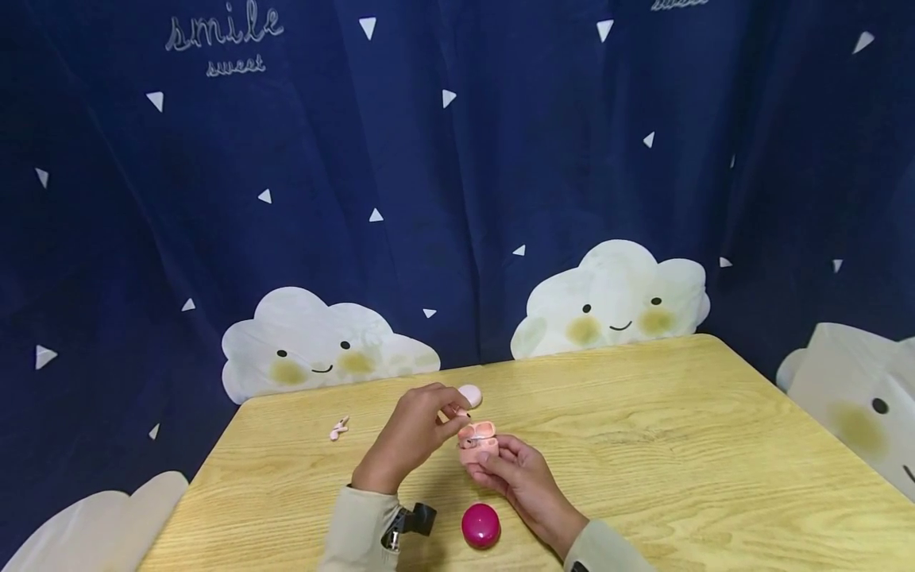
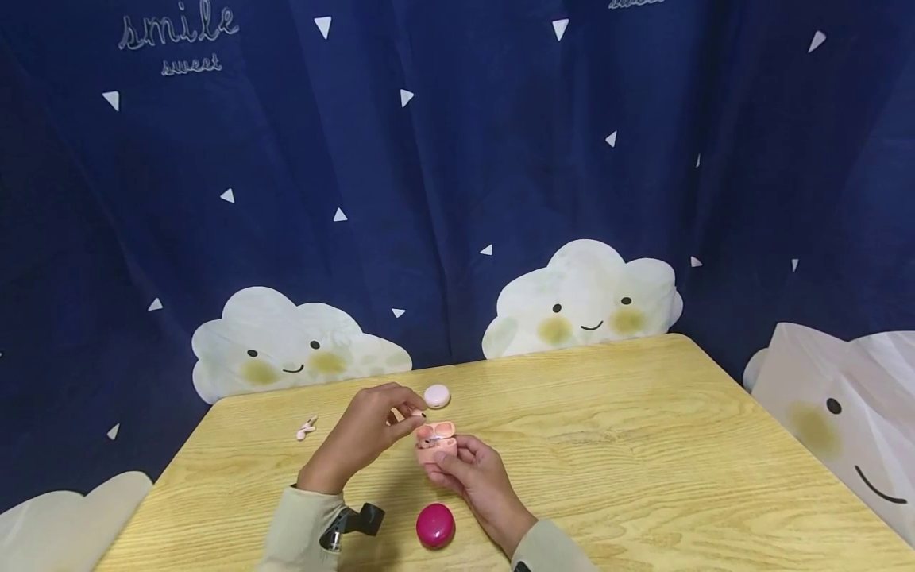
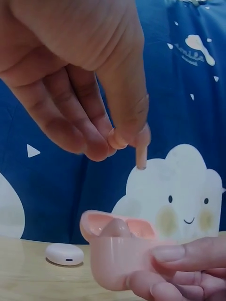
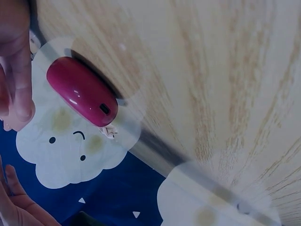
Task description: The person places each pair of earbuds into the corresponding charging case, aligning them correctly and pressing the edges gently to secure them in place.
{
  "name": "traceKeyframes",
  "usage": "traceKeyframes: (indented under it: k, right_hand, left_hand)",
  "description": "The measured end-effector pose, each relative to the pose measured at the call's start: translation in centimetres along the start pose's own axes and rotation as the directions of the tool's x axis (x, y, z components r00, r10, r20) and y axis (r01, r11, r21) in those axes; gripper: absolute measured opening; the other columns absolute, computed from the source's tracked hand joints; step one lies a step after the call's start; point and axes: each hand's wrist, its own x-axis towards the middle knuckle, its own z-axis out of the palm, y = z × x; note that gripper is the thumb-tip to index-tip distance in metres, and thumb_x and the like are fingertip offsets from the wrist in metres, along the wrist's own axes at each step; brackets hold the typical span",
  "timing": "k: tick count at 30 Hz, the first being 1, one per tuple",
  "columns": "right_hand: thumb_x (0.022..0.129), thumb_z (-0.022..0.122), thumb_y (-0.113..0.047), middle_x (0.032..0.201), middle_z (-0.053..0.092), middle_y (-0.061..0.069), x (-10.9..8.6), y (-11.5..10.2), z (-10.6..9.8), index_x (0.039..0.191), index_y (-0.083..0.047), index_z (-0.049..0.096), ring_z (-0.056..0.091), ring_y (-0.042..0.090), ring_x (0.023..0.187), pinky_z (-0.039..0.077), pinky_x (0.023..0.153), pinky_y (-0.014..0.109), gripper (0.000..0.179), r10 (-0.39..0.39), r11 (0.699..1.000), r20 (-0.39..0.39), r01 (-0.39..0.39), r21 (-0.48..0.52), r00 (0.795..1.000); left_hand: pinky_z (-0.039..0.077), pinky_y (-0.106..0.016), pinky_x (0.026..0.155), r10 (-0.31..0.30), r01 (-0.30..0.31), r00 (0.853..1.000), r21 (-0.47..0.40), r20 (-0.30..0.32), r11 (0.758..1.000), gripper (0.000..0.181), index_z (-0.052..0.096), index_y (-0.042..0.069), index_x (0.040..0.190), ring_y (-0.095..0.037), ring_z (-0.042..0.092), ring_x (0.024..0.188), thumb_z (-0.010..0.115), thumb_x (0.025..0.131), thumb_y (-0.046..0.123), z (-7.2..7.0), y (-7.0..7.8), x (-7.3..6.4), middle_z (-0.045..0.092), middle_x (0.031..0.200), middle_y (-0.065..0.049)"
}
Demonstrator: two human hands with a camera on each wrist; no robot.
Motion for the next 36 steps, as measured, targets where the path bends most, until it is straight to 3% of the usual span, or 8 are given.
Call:
traceKeyframes:
  k: [10,20,36]
  right_hand:
    - [0.089,0.066,-0.002,0.111,0.065,0.016,0.1,0.3,-0.1,0.125,0.009,0.039,0.067,0.025,0.098,0.053,0.087,0.036,0.046,-0.008,1.000,0.007,0.008,0.010,1.000]
    - [0.089,0.067,-0.003,0.112,0.065,0.016,0.2,0.4,-0.1,0.124,0.008,0.040,0.067,0.025,0.099,0.053,0.088,0.036,0.046,0.006,1.000,0.009,-0.006,0.014,1.000]
    - [0.090,0.066,-0.003,0.111,0.065,0.015,0.1,0.2,-0.1,0.125,0.008,0.040,0.067,0.024,0.098,0.053,0.087,0.035,0.045,0.004,1.000,0.017,-0.004,0.006,1.000]
  left_hand:
    - [0.045,-0.019,0.058,0.009,-0.011,0.999,0.044,0.032,0.999,0.012,0.069,0.018,0.083,-0.005,0.054,0.065,0.079,0.080,0.024,0.7,0.4,0.0,0.059,0.074,0.011]
    - [0.045,-0.017,0.056,0.026,-0.026,0.999,-0.006,0.036,1.000,0.011,0.069,0.016,0.077,0.000,0.051,0.060,0.079,0.080,0.020,0.9,0.1,0.2,0.057,0.067,0.013]
    - [0.049,-0.016,0.060,0.092,-0.092,0.994,0.001,0.056,0.996,0.006,0.072,0.012,0.078,0.000,0.057,0.065,0.077,0.080,0.008,1.1,0.1,0.3,0.066,0.073,0.006]
